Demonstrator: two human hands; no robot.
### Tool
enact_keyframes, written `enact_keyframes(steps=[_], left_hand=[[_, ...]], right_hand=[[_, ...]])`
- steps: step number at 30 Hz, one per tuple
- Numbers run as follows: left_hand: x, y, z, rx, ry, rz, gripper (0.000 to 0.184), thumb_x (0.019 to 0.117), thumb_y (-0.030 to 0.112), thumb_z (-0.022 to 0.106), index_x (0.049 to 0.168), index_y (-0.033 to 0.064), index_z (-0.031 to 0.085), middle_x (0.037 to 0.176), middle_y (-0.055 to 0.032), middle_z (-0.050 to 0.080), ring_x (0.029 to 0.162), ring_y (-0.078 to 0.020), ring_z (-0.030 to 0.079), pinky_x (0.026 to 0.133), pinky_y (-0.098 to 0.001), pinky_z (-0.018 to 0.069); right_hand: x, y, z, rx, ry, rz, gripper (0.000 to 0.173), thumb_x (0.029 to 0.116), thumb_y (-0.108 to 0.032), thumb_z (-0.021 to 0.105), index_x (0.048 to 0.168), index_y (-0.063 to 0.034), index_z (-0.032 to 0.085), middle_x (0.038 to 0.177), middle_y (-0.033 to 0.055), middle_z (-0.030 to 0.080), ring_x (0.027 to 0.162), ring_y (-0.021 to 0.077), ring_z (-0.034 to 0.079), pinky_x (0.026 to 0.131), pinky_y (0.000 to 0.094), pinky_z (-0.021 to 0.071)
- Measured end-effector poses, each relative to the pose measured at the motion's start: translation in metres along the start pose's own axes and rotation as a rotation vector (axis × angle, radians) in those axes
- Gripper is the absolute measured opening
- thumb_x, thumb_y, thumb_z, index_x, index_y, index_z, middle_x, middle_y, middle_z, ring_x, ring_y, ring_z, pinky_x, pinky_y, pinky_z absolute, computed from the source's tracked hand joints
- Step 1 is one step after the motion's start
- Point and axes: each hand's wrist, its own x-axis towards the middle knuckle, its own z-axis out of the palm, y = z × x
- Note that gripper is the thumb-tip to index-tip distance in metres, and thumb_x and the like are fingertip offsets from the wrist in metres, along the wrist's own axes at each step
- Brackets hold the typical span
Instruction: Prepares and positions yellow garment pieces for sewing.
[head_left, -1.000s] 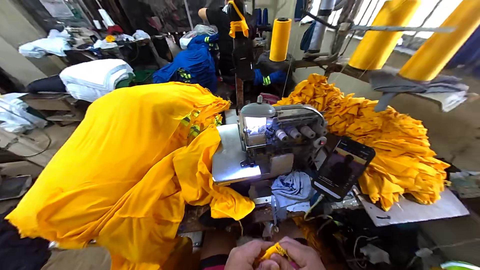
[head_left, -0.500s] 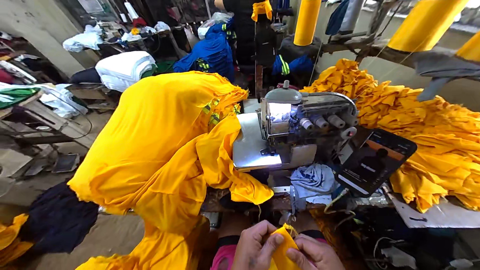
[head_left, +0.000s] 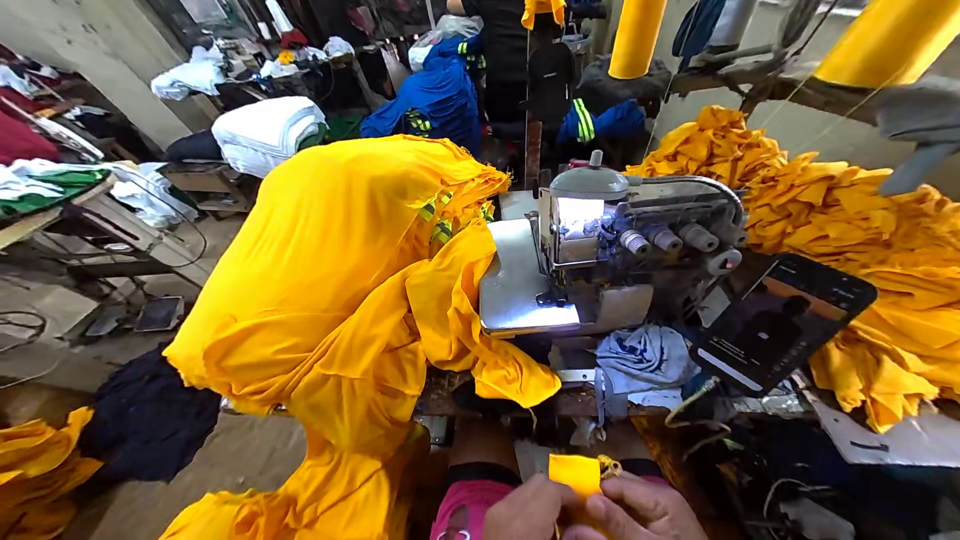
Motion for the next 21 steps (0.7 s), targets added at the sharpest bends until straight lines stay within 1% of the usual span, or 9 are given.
enact_keyframes(steps=[2, 4, 7, 10, 12, 15, 17, 19, 21], left_hand=[[0.001, -0.004, 0.008, 0.024, -0.021, -0.039, 0.017, 0.0922, 0.015, 0.073, 0.092, -0.0027, 0.072, 0.085, -0.013, 0.072, 0.076, -0.0202, 0.071, 0.071, -0.0344, 0.0601], [0.004, -0.009, 0.009, 0.006, -0.035, -0.045, 0.013, 0.0931, 0.01, 0.07, 0.092, -0.0027, 0.073, 0.086, -0.0125, 0.073, 0.078, -0.0193, 0.071, 0.072, -0.033, 0.0597], [0.006, -0.013, 0.007, -0.071, -0.121, -0.083, 0.015, 0.0969, 0.011, 0.066, 0.096, -0.001, 0.075, 0.089, -0.0107, 0.073, 0.081, -0.0173, 0.071, 0.075, -0.0339, 0.0593], [0.007, -0.015, 0.009, -0.109, -0.176, -0.137, 0.018, 0.0982, 0.013, 0.064, 0.098, -0.0008, 0.075, 0.092, -0.0105, 0.073, 0.083, -0.0177, 0.07, 0.077, -0.036, 0.0587], [0.008, -0.013, 0.016, -0.047, -0.077, -0.148, 0.016, 0.0974, 0.015, 0.066, 0.1, 0.0016, 0.075, 0.094, -0.0093, 0.072, 0.08, -0.0165, 0.069, 0.073, -0.0355, 0.059], [0.017, -0.008, 0.032, 0.106, 0.153, 0.022, 0.007, 0.0912, 0.008, 0.069, 0.095, 0.0041, 0.073, 0.095, -0.0097, 0.07, 0.075, -0.0127, 0.067, 0.064, -0.0267, 0.0585], [0.025, -0.002, 0.042, 0.091, 0.148, 0.131, 0.006, 0.0928, 0.006, 0.067, 0.094, 0.0044, 0.073, 0.094, -0.0099, 0.07, 0.076, -0.0118, 0.068, 0.066, -0.0238, 0.0583], [0.033, 0.005, 0.052, 0.036, 0.068, 0.099, 0.01, 0.0957, 0.008, 0.065, 0.099, 0.0033, 0.074, 0.096, -0.01, 0.071, 0.074, -0.0113, 0.068, 0.065, -0.0243, 0.0583], [0.043, 0.009, 0.06, -0.016, 0.028, 0.032, 0.014, 0.0972, 0.01, 0.063, 0.101, 0.0023, 0.074, 0.097, -0.01, 0.072, 0.077, -0.0109, 0.069, 0.068, -0.0245, 0.0593]], right_hand=[[0.0, 0.001, 0.0, 0.014, -0.031, -0.001, 0.02, 0.1, -0.011, 0.063, 0.092, 0.0022, 0.075, 0.093, 0.0032, 0.072, 0.09, 0.0028, 0.067, 0.083, 0.0227, 0.0568], [-0.001, 0.001, 0.001, 0.036, -0.025, 0.019, 0.02, 0.1, -0.012, 0.063, 0.093, 0.002, 0.075, 0.094, 0.0023, 0.071, 0.089, 0.0014, 0.065, 0.081, 0.0212, 0.0559], [-0.007, -0.002, 0.001, 0.109, -0.009, 0.103, 0.015, 0.093, -0.013, 0.073, 0.097, 0.0008, 0.074, 0.102, 0.0027, 0.072, 0.092, 0.005, 0.069, 0.083, 0.0253, 0.0606], [-0.008, 0.001, 0.001, 0.062, 0.042, 0.182, 0.013, 0.0899, -0.011, 0.077, 0.095, 0.0008, 0.074, 0.095, 0.0044, 0.073, 0.083, 0.0074, 0.07, 0.078, 0.0271, 0.0612], [-0.008, 0.004, -0.001, 0.026, 0.08, 0.205, 0.009, 0.0937, -0.009, 0.071, 0.095, 0.0003, 0.073, 0.087, 0.0016, 0.073, 0.078, 0.0049, 0.069, 0.075, 0.0258, 0.0596], [-0.006, 0.009, -0.014, 0.049, 0.134, 0.184, 0.009, 0.0959, -0.003, 0.064, 0.096, -0.0013, 0.073, 0.085, -0.0032, 0.074, 0.078, 0.0016, 0.069, 0.075, 0.0247, 0.0601], [-0.005, 0.013, -0.026, 0.089, 0.141, 0.138, 0.012, 0.0963, 0.001, 0.062, 0.097, -0.0017, 0.073, 0.087, -0.0038, 0.075, 0.08, 0.0019, 0.07, 0.076, 0.0248, 0.0611], [-0.004, 0.015, -0.039, 0.115, 0.133, 0.108, 0.012, 0.0955, 0.002, 0.063, 0.097, -0.001, 0.074, 0.088, -0.0021, 0.076, 0.08, 0.0032, 0.071, 0.076, 0.0251, 0.0617], [-0.002, 0.012, -0.052, 0.106, 0.128, 0.098, 0.01, 0.0943, 0.002, 0.065, 0.096, 0.0004, 0.075, 0.088, -0.0009, 0.076, 0.08, 0.0033, 0.071, 0.077, 0.0247, 0.0616]])
